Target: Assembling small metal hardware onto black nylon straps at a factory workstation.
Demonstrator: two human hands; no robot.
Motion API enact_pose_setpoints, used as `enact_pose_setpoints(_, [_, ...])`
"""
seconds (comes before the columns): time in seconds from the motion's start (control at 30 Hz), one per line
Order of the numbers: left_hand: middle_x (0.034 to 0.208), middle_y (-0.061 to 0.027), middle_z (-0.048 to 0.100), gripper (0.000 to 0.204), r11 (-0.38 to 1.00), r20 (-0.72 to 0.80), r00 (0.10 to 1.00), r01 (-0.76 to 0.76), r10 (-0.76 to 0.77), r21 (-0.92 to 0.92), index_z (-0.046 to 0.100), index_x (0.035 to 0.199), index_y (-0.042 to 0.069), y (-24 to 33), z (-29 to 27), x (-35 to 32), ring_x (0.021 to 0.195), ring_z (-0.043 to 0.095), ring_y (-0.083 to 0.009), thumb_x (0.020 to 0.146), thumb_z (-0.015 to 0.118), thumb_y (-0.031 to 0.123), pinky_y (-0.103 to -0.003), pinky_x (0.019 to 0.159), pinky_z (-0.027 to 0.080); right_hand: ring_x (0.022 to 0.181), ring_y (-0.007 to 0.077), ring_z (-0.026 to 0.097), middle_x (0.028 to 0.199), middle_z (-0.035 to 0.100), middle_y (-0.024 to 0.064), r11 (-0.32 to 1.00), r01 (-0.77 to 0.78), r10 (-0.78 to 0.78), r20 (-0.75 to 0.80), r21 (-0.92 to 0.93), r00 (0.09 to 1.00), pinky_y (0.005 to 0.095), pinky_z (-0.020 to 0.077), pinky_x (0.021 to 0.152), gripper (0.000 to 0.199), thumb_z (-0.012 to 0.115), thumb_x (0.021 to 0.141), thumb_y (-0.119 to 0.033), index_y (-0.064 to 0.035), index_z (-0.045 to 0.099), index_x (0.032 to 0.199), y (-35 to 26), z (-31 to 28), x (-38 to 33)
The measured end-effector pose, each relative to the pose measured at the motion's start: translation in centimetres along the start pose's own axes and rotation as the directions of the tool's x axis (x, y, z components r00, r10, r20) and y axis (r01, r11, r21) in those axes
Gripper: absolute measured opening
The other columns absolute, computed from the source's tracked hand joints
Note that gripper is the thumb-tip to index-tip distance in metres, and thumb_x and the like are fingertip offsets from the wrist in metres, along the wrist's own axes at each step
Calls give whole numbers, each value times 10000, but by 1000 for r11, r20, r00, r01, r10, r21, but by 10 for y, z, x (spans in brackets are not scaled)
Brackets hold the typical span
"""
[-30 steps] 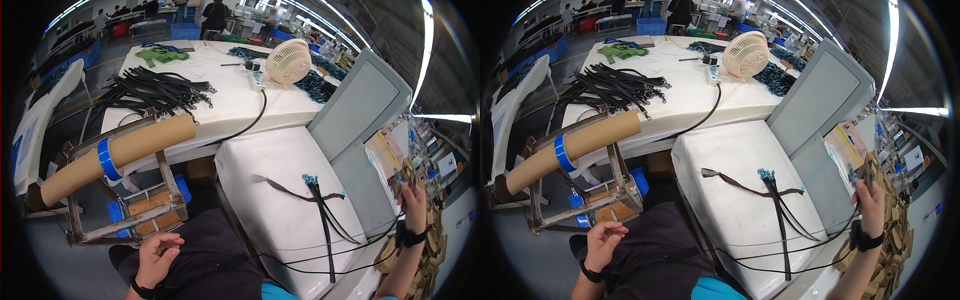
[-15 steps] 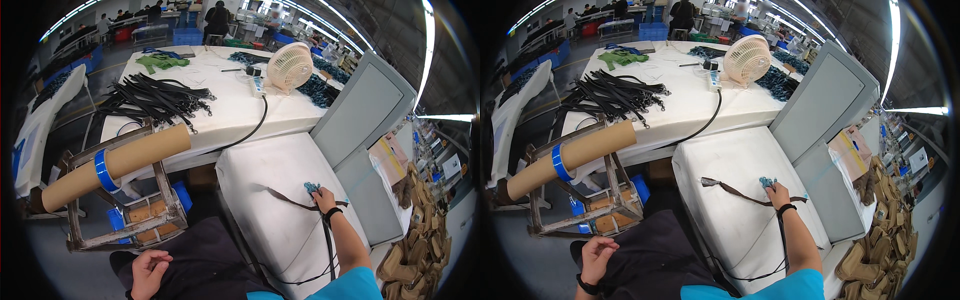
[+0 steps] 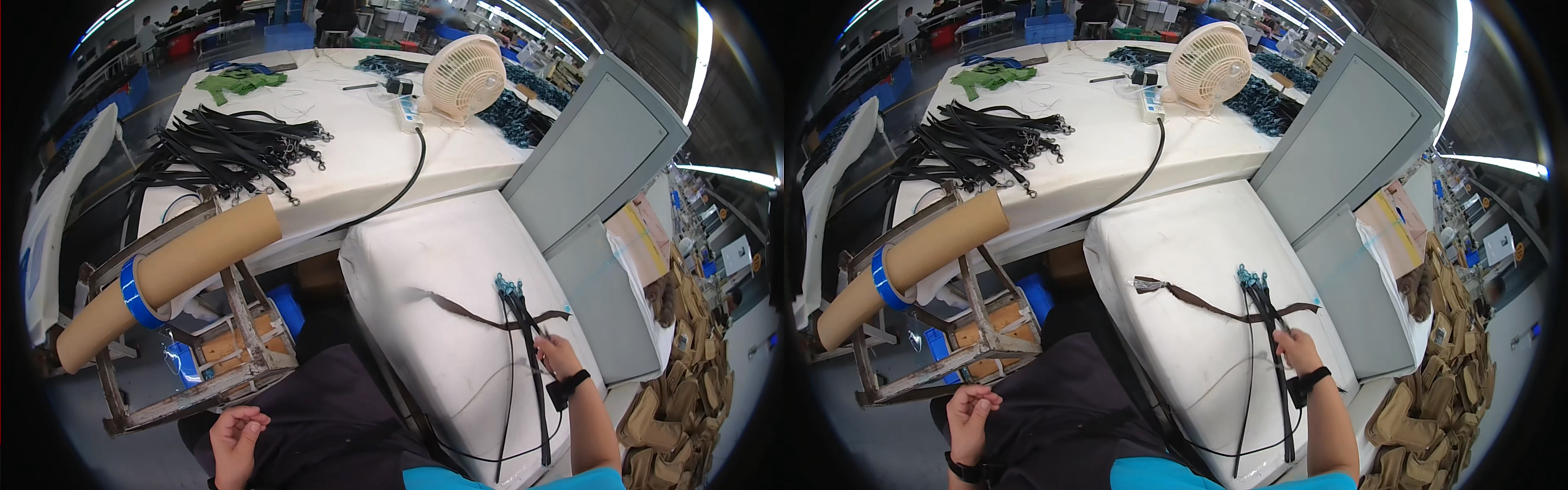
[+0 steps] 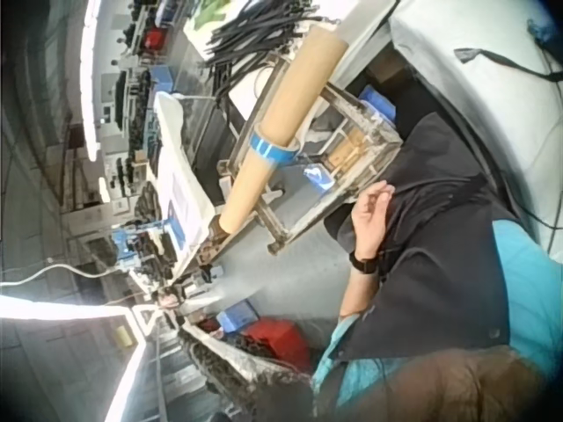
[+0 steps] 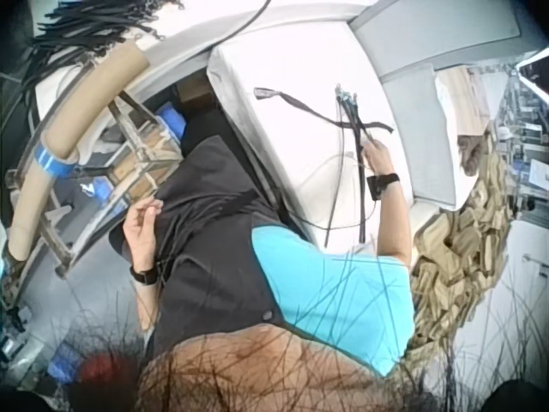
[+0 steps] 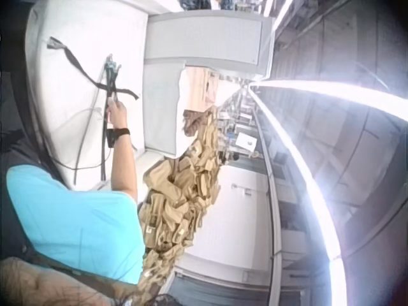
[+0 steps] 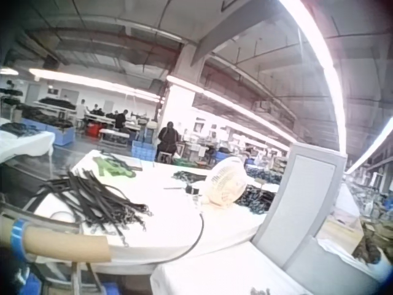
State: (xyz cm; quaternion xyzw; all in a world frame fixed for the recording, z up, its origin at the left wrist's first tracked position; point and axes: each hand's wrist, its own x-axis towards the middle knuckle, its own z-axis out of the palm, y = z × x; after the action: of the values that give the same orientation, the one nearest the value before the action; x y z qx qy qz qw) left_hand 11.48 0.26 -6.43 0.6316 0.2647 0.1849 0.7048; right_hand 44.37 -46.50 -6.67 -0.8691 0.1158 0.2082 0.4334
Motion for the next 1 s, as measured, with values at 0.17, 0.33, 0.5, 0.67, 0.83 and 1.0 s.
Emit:
enact_pose_setpoints(0.17, [867,-91,649,187,1000,35,999,18,-17,-11,566,1017,-23,-2,2,4,812,628,-145,888,610,105,-255,746,497,655,165,569,700,603,79,916,-30,59,60,-400,996,291,464,616,471,741,731,-422,21,601,804,57,27,-47])
enact_pose_setpoints(0.33, [867,-84,647,177,1000,38,999,-18,18,-11,570,1015,-23,-1,-3,-2,813,626,-139,886,610,92,-247,752,492,669,209,614,730,644,123,906,50,-91,-78,-421,993,323,489,648,331,715,729,-273,32,614,813,98,42,-49])
enact_pose_setpoints(0.5, [866,-80,646,171,999,0,1000,-15,15,-39,572,1010,-21,-5,-18,-8,813,624,-136,886,611,89,-244,750,490,650,262,624,686,632,153,828,16,-265,-367,-560,891,349,492,635,220,665,689,-165,36,609,758,99,24,-35])
enact_pose_setpoints(0.67, [866,-78,647,173,997,-5,999,-48,48,-65,574,1007,-21,-9,-23,-12,810,623,-135,886,616,95,-242,749,489,674,326,622,729,639,176,647,-15,-445,-393,-762,805,372,492,658,247,689,702,-180,33,591,779,108,4,-24])
enact_pose_setpoints(0.83, [884,-88,643,167,997,-13,1000,-10,9,-82,570,1026,-28,-10,-31,-14,849,622,-146,879,600,44,-265,802,487,434,106,468,629,608,87,985,-171,172,-232,22,957,284,359,405,285,618,836,-294,-20,576,774,87,-56,-43])
enact_pose_setpoints(1.0, [876,-80,641,171,998,2,999,-42,42,-40,571,1021,-23,-10,-37,-10,829,615,-138,892,598,85,-251,761,483,519,223,606,662,642,152,874,-187,-103,-547,-448,830,349,475,531,312,559,851,-292,14,621,839,87,-177,-76])
